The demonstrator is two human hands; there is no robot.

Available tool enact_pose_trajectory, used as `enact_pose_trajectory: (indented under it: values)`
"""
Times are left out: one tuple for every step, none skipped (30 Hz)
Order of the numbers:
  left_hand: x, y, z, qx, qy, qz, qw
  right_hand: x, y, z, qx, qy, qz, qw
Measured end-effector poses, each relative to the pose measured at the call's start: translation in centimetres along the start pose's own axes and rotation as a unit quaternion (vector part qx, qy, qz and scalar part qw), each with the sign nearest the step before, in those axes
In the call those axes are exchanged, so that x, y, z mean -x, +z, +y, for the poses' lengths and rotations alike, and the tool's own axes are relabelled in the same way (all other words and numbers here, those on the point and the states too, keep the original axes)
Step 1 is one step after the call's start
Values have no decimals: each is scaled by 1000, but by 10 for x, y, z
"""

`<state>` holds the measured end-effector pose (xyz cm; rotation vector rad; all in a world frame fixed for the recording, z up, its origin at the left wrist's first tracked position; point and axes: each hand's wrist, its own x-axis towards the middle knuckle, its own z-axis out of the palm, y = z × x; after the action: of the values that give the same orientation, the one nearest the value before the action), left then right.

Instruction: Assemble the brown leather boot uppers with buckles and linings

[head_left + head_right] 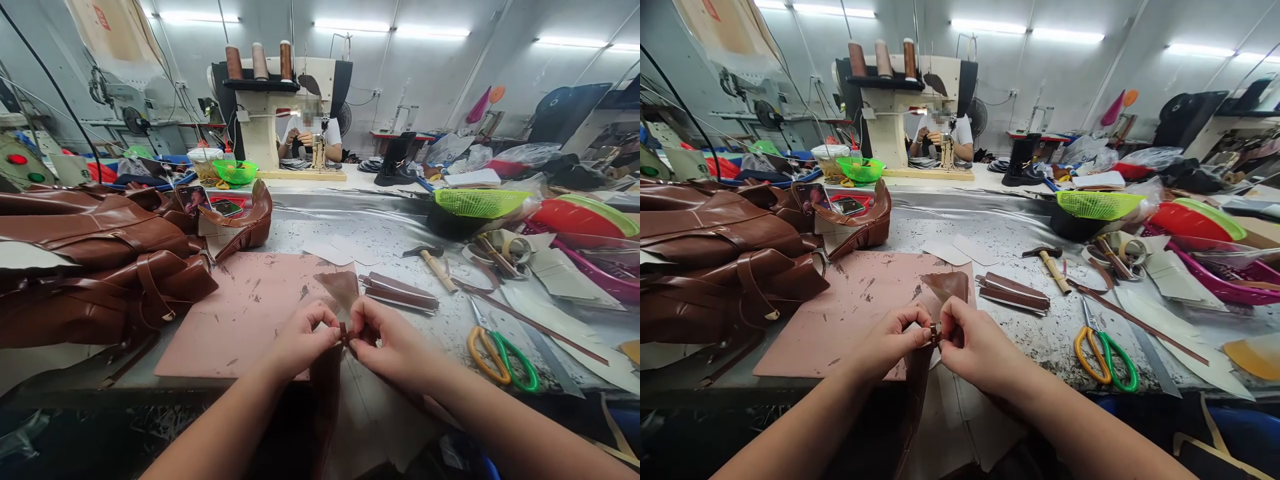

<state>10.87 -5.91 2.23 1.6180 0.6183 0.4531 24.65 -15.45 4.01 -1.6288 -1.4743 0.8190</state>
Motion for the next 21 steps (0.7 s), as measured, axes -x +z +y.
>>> enact_pose_trajectory:
  values:
    - [0, 0, -1, -6, 11, 0, 1000, 0, 1, 0, -3, 0, 2, 1000]
    - [0, 0, -1, -14, 20, 0, 1000, 0, 1, 0, -6, -2, 6, 1000]
    - [0, 0, -1, -23, 27, 1, 999, 1, 2, -1, -9, -5, 9, 1000]
    - [1, 0, -1, -31, 31, 1, 999, 1, 2, -1, -12, -8, 14, 1000]
    - [1, 0, -1, -37, 33, -1, 999, 2, 3, -1, -16, -13, 18, 1000]
    - [2, -1, 0, -41, 34, -5, 999, 2, 3, 0, -19, -18, 21, 999]
    - [2, -1, 0, -45, 34, -11, 998, 3, 3, 1, -22, -22, 24, 999]
    - [2, -1, 1, -48, 33, -19, 998, 4, 3, 2, -25, -25, 27, 999]
    - [3, -2, 1, -50, 29, -26, 998, 5, 4, 3, -31, -25, 29, 999]
    - [3, -2, 2, -53, 24, -33, 998, 5, 4, 5, -41, -22, 28, 999]
    - [3, -2, 2, -56, 18, -38, 998, 6, 4, 7, -56, -16, 28, 998]
    - [3, -2, 3, -59, 12, -43, 997, 7, 4, 9, -74, -10, 27, 997]
    - [2, -2, 4, -63, 7, -46, 997, 7, 4, 10, -92, -3, 26, 995]
    - [2, -2, 4, -66, 3, -47, 997, 8, 4, 11, -109, 4, 21, 994]
    - [2, -2, 4, -70, 3, -47, 996, 8, 3, 12, -119, 10, 15, 993]
    - [1, -1, 4, -74, 5, -45, 996, 8, 2, 12, -123, 15, 5, 992]
    - [1, -1, 4, -76, 8, -40, 996, 9, 1, 12, -123, 19, -5, 992]
    - [1, -1, 4, -77, 10, -34, 996, 9, 0, 12, -121, 21, -16, 992]
    - [1, 0, 4, -78, 11, -29, 996, 9, -2, 12, -116, 19, -26, 993]
    - [2, 0, 4, -76, 10, -28, 997, 9, -3, 11, -111, 13, -32, 993]
    - [3, 1, 4, -73, 9, -30, 997, 10, -4, 11, -103, 2, -37, 994]
